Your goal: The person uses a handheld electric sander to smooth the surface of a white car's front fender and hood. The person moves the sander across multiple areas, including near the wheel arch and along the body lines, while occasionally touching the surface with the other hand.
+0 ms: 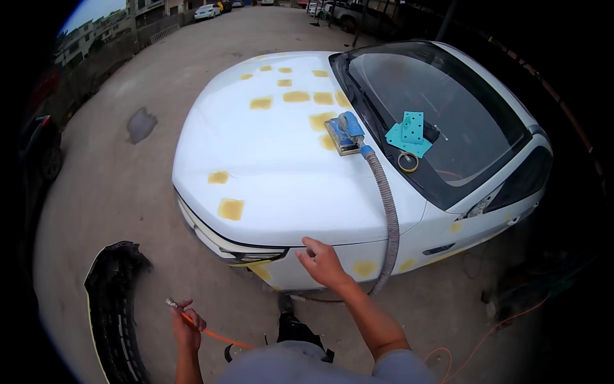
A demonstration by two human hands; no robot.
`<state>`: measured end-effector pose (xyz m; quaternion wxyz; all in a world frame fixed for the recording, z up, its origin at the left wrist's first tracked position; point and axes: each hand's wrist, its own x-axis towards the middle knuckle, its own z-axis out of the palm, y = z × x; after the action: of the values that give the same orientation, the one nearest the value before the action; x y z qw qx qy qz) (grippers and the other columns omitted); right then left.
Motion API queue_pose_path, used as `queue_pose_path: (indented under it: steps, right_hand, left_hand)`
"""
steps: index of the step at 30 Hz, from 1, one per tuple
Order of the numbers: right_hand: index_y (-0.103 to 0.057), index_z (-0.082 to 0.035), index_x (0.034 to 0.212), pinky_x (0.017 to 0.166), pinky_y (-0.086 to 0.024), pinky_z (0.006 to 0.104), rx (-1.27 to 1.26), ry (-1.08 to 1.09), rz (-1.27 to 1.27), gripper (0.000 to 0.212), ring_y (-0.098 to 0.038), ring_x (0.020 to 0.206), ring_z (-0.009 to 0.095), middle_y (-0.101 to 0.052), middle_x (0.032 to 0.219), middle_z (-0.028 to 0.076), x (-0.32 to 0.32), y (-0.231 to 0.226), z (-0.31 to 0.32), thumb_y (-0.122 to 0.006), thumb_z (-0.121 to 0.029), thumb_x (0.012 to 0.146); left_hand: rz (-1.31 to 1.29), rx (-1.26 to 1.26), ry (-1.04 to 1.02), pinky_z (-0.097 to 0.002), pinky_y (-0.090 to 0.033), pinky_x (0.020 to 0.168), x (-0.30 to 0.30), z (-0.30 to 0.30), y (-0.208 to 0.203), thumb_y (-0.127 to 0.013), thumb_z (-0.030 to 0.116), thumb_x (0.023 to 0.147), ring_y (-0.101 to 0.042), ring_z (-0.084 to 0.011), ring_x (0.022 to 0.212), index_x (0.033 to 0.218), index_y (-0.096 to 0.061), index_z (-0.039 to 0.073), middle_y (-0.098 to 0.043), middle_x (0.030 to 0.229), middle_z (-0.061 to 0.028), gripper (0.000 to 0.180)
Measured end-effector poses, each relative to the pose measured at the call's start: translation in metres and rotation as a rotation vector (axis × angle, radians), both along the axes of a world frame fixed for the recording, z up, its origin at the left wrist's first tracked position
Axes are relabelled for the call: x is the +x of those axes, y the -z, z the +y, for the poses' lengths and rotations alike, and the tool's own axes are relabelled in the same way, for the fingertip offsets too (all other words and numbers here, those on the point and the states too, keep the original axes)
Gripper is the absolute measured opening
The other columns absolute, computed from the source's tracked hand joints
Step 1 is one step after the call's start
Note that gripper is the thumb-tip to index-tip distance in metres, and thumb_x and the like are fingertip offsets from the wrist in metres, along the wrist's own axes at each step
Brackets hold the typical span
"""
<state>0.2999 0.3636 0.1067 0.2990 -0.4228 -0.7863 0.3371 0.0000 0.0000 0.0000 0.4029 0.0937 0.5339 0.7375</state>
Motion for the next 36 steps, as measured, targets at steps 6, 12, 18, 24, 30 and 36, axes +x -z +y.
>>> queue_pose_path:
  steps: [6,12,18,24,30,36]
  right_hand:
    - [-0.067,0.007,0.125,0.084,-0.058,0.0413,0.431,0.231,-0.103,0.040,-0.074,0.095,0.036,-0.073,0.108,0.027,-0.002,-0.116,0.250,-0.074,-0.021,0.097]
    - [-0.040,0.009,0.158,0.110,-0.050,0.0396,0.094,0.110,-0.623,0.115,-0.063,0.133,0.039,-0.060,0.146,0.032,-0.017,-0.104,0.433,-0.086,-0.058,0.077]
    - [-0.044,0.007,0.157,0.112,-0.049,0.0394,0.159,0.092,-0.787,0.107,-0.063,0.134,0.038,-0.059,0.147,0.032,-0.047,-0.123,0.449,-0.082,-0.049,0.074]
    - [-0.048,0.007,0.155,0.111,-0.050,0.0387,0.129,0.305,-0.361,0.101,-0.063,0.133,0.035,-0.062,0.145,0.030,-0.030,-0.166,0.330,-0.081,-0.044,0.074]
    - [-0.040,0.014,0.156,0.110,-0.050,0.0388,0.272,0.446,0.219,0.100,-0.062,0.134,0.034,-0.057,0.150,0.031,-0.025,-0.188,0.104,-0.086,-0.028,0.078]
    - [-0.036,0.022,0.153,0.113,-0.045,0.0369,0.286,0.596,0.621,0.100,-0.056,0.135,0.031,-0.053,0.149,0.031,-0.064,-0.142,-0.062,-0.090,-0.024,0.082]
  left_hand:
    - [0.149,-0.038,0.300,-0.0292,-0.034,0.048,0.008,0.106,-0.062,-0.041,0.058,0.113,-0.041,-0.0108,0.047,0.120,-0.065,-0.001,-0.052,0.060,-0.0017,0.065]
    - [0.372,-0.206,0.595,-0.0235,-0.041,0.058,0.024,0.148,-0.098,-0.057,0.028,0.112,-0.046,-0.0044,0.065,0.145,-0.061,0.002,-0.052,0.074,0.0039,0.042]
    - [0.374,-0.168,0.664,-0.0259,-0.050,0.069,0.039,0.157,-0.095,-0.055,0.013,0.111,-0.057,-0.0088,0.074,0.159,-0.050,0.006,-0.061,0.090,-0.0001,0.049]
    - [0.237,-0.039,0.751,-0.0245,-0.048,0.067,0.037,0.135,-0.106,-0.058,0.020,0.111,-0.049,-0.0061,0.075,0.162,-0.048,0.014,-0.063,0.101,0.0041,0.052]
    - [0.671,0.164,0.817,-0.0307,-0.053,0.073,0.017,0.133,-0.104,-0.065,0.021,0.107,-0.059,-0.0148,0.073,0.150,-0.056,0.010,-0.066,0.084,-0.0046,0.045]
    - [0.788,0.394,0.600,-0.0264,-0.047,0.067,0.064,0.151,-0.137,-0.073,0.012,0.101,-0.053,-0.0088,0.071,0.140,-0.063,0.006,-0.065,0.080,-0.0041,0.041]
